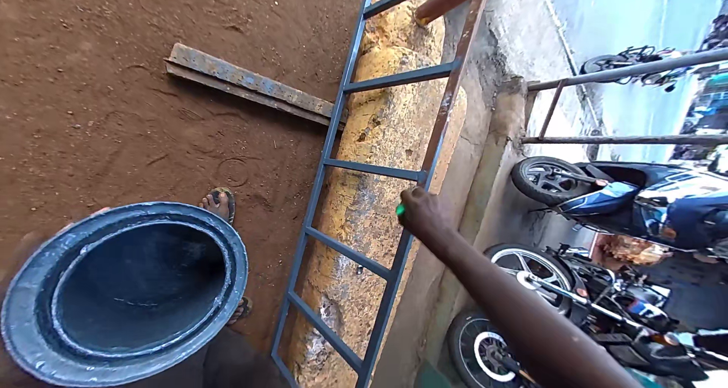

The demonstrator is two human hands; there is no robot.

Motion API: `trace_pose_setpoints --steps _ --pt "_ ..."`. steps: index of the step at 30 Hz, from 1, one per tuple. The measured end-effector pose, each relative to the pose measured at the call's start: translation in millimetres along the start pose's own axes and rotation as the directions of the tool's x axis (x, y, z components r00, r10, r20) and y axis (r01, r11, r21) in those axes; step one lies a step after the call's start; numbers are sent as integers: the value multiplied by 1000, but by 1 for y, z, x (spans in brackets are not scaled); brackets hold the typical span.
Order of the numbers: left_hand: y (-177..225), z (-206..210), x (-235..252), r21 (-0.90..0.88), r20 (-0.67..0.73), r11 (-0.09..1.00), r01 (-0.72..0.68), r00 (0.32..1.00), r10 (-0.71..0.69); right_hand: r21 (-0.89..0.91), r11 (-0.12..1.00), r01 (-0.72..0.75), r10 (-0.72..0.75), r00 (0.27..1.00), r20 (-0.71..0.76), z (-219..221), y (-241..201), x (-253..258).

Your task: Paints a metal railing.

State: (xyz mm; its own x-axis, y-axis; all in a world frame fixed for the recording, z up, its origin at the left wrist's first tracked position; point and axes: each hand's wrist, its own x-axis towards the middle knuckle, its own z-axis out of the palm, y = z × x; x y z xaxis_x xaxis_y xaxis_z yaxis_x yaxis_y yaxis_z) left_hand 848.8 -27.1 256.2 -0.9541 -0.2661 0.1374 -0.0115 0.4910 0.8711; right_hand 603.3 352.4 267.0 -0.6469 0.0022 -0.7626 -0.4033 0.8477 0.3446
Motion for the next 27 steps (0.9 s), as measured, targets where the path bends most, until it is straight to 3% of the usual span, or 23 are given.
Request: trace_pose_setpoints --steps 3,5,7,10,14,16,19,21,24,26,27 --pt "-19 -5 -17 -51 13 999 9 1000 -8 -67 995 70 -40 927 372 36 -37 -43" --pt "-27 -9 -23 -16 26 999 -29 999 30 -40 998 55 -27 859 512 32 -52 -46" --pt "-9 -4 -9 -12 -28 1000 -28 999 28 28 998 -57 39 899 437 8 -34 -20" --pt "15 0 11 68 -30 997 -21 999 23 65 986 -156 149 984 102 -47 23 40" --pt "12 11 13 -41 -121 999 6 993 -11 75 997 -14 33 968 -249 -62 57 66" --pt "9 12 11 -39 -105 999 -7 994 3 14 995 104 -99 974 -202 -41 53 45" --pt "-5 -1 -5 138 21 990 -34 999 32 -126 979 160 -129 966 223 -14 18 10" --pt "-21 -7 -22 44 64 999 -28 998 25 -99 982 160 -122 942 314 -22 13 20" --pt "1 3 -2 -277 -83 955 105 988 -133 -3 1000 -17 18 995 96 -65 38 68" --pt "5 -1 9 -300 -55 943 142 985 -166 34 993 -114 117 990 -77 -77 46 78" --pt "5 -3 10 -288 -53 943 169 980 -192 10 997 -77 78 987 -141 -73 44 74"
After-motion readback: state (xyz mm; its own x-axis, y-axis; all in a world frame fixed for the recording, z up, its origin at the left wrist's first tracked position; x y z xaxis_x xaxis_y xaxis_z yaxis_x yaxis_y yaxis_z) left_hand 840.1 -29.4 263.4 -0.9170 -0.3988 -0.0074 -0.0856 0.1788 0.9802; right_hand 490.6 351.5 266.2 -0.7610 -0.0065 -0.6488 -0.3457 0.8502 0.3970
